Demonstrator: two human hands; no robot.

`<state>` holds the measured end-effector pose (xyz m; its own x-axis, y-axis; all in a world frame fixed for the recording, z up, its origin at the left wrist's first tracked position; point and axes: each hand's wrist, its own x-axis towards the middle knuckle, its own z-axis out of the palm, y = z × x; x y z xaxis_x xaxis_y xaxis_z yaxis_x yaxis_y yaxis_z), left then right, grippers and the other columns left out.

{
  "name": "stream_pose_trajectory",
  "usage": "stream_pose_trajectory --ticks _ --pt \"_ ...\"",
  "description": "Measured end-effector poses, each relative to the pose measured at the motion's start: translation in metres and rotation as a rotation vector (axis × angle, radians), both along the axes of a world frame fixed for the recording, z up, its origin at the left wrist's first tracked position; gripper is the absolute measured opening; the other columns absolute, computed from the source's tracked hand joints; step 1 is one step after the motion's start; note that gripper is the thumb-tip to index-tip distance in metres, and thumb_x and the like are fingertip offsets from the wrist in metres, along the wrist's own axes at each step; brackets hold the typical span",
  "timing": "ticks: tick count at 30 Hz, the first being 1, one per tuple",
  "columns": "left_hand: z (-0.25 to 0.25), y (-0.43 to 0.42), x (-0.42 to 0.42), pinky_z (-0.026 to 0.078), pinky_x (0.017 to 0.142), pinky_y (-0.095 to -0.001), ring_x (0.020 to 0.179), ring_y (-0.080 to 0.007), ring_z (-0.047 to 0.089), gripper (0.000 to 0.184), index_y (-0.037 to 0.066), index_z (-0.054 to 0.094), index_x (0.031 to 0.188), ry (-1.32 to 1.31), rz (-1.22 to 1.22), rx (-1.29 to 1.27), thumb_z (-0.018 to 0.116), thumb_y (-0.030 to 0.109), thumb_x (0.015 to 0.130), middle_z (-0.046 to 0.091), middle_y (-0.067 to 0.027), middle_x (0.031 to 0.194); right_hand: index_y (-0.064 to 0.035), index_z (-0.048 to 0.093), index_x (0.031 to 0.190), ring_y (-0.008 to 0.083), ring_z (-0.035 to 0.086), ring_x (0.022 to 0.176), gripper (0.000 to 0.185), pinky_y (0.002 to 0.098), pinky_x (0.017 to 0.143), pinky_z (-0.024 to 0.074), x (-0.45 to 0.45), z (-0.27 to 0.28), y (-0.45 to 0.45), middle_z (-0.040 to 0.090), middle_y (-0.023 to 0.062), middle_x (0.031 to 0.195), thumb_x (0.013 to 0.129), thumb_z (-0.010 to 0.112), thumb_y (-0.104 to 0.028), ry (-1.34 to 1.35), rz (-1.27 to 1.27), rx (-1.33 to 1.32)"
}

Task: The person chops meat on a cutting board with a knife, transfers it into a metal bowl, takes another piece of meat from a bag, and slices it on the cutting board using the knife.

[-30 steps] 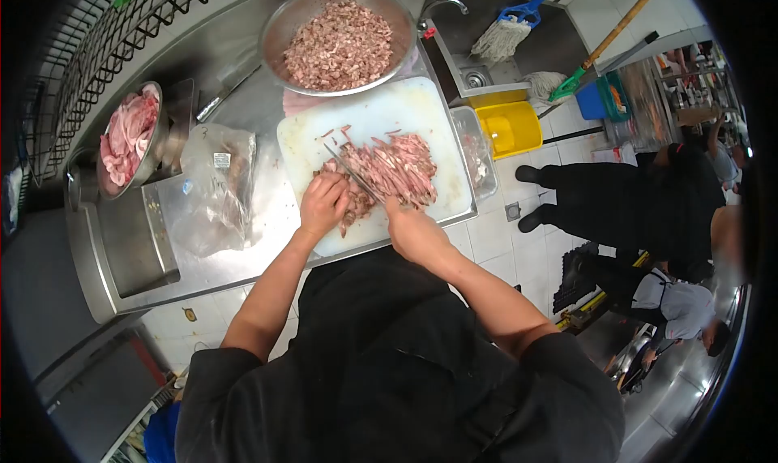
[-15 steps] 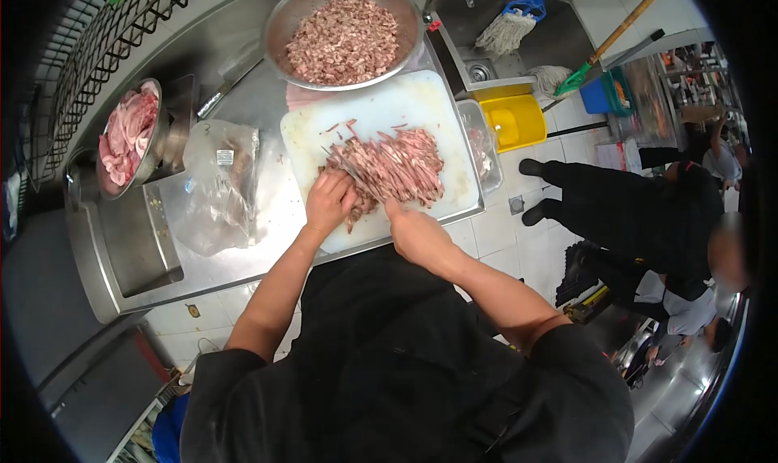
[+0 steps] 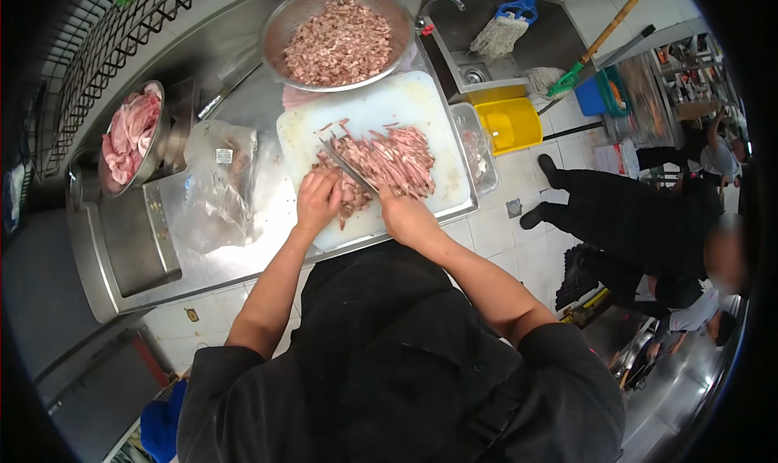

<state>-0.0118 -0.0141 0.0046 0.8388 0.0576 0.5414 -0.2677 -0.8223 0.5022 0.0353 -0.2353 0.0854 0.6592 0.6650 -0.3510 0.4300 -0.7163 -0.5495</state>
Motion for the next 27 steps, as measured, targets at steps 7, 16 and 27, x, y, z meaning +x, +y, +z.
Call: stream_pose_trajectory --ticks 7,16,27 --pt "-0.004 0.0 -0.002 0.052 0.085 -0.0426 0.096 -0.0348 0.064 0.018 -0.001 0.068 0.097 0.054 -0.007 0.012 0.07 -0.001 0.079 0.067 -0.014 0.098 0.0032 0.047 0.11 0.0473 0.07 0.08 0.022 0.0581 0.072 0.0539 -0.018 0.029 0.002 0.069 0.0295 0.082 0.089 0.049 -0.002 -0.008 0.003 -0.002" --pt "-0.006 0.0 -0.001 0.052 0.085 -0.0412 0.094 -0.033 0.064 0.02 0.001 0.068 0.097 0.058 0.014 -0.019 0.071 0.0 0.077 0.067 -0.0122 0.096 0.0025 0.048 0.108 0.0484 0.069 0.078 0.017 0.0585 0.069 0.0532 0.011 0.0 0.025 0.068 0.0319 0.081 0.091 0.046 -0.002 -0.014 -0.005 0.034" --pt "-0.005 0.004 0.0 0.052 0.085 -0.0403 0.094 -0.0317 0.064 0.017 0.002 0.067 0.095 0.065 -0.002 -0.027 0.071 0.0 0.078 0.068 -0.0118 0.098 0.0006 0.048 0.11 0.0489 0.069 0.082 0.02 0.0599 0.072 0.0535 0.016 -0.014 0.028 0.069 0.0306 0.084 0.091 0.047 -0.004 0.017 0.016 -0.019"
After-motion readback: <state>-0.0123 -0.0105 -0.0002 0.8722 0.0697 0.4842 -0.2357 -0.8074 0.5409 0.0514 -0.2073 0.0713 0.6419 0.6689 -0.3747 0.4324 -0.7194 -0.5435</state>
